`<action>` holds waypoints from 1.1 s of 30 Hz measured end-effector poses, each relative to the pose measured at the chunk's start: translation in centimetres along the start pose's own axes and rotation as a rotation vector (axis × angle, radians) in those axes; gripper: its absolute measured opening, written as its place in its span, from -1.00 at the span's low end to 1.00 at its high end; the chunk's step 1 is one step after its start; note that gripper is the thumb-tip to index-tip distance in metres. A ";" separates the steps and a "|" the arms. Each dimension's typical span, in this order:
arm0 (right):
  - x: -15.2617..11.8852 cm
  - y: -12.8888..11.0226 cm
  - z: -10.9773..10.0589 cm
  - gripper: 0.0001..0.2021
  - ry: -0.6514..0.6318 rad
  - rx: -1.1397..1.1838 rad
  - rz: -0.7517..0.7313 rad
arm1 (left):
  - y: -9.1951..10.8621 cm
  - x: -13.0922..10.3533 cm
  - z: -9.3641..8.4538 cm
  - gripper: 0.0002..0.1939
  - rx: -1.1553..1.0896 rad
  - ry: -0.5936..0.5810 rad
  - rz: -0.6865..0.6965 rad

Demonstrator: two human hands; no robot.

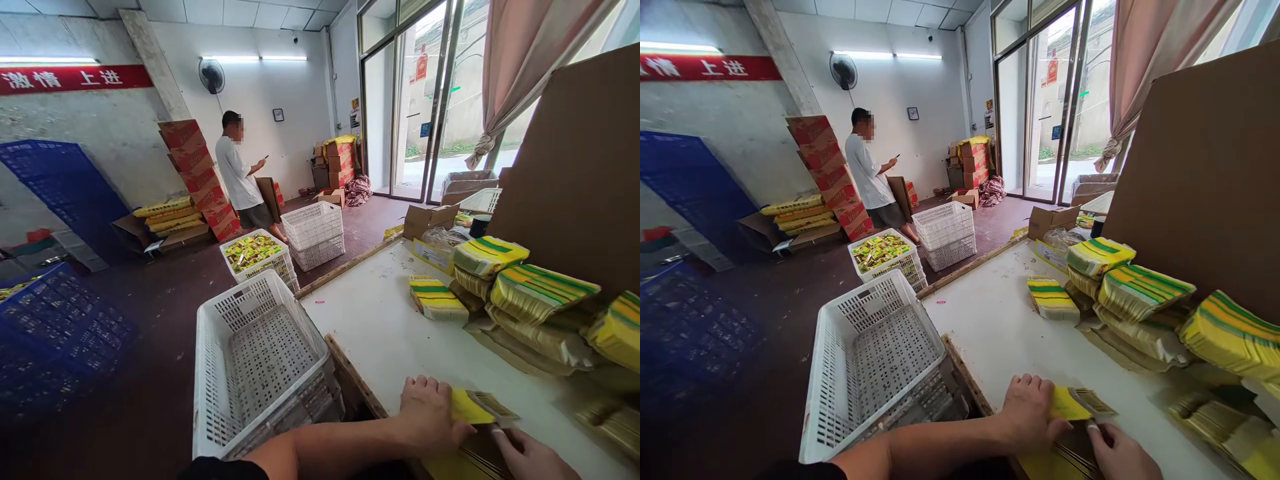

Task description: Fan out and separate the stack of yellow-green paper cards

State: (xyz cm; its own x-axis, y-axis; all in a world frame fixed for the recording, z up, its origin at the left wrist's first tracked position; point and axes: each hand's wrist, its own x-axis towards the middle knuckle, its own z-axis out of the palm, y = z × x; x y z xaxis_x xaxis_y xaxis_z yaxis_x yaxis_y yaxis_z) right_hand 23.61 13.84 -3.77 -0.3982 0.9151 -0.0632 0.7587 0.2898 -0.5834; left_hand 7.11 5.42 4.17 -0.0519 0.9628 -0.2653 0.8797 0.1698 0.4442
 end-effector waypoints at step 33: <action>-6.9 -0.9 -4.6 -0.74 -0.163 0.335 -0.045 | -1.0 0.1 0.7 -0.56 0.346 0.103 0.045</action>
State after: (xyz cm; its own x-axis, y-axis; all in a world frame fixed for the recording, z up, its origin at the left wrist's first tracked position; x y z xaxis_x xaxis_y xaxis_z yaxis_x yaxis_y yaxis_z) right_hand 28.03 8.52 0.88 -0.5245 0.8391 -0.1442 0.5385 0.1958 -0.8195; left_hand 6.57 5.15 3.06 -0.0418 0.9868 -0.1565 0.9892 0.0629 0.1326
